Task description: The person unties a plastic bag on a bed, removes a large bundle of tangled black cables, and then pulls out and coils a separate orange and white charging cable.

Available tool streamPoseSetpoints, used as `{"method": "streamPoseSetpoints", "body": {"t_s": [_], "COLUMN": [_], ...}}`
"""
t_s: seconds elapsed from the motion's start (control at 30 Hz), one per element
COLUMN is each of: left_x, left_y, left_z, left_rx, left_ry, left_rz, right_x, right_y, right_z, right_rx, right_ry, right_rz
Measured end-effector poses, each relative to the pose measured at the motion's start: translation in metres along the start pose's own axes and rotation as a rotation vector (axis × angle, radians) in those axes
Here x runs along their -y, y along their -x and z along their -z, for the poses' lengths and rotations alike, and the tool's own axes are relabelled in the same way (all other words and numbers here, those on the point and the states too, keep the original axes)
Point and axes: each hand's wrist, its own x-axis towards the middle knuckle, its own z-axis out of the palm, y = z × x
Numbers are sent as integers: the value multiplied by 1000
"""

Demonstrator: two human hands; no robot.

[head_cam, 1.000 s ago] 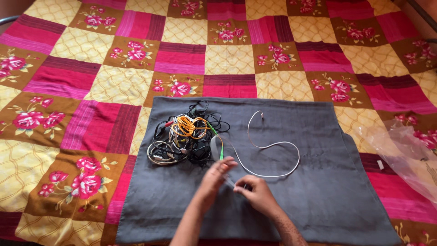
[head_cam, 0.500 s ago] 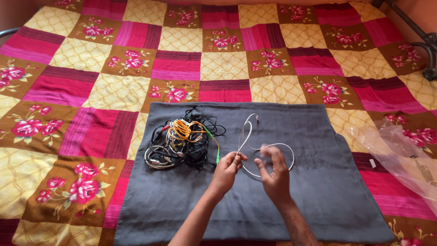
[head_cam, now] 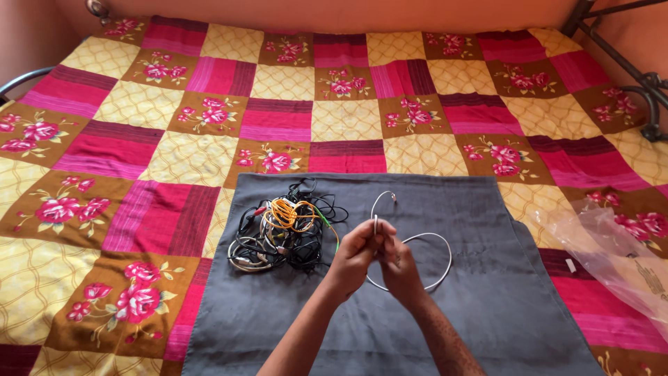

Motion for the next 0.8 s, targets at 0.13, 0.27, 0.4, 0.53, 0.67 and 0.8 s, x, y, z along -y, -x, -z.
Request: {"method": "streamPoseSetpoints", "body": {"t_s": [0.13, 0.27, 0.4, 0.53, 0.67, 0.8], "left_x": [-6, -13, -17, -20, -26, -22], "left_y": [-9, -15, -11, -12, -10, -6], "left_z": [-5, -18, -21, -14, -5, -8], "left_rx": [-85, -139, -172, -182, -156, -107], "left_ry": [-190, -349, -659, -991, -1057, -992], "left_rz": [-68, -215, -240, -565, -540, -513], "right_x": [0, 11, 34, 59, 83, 101], "right_y": [2, 3, 7, 3, 0, -7], "right_z": [-3, -5, -3, 2, 12, 25], "right_rx": [-3, 40, 134, 230, 233, 234], "right_ry": [214, 257, 336, 472, 468, 398], "right_rz": [-2, -105, -104, -170, -124, -38]}}
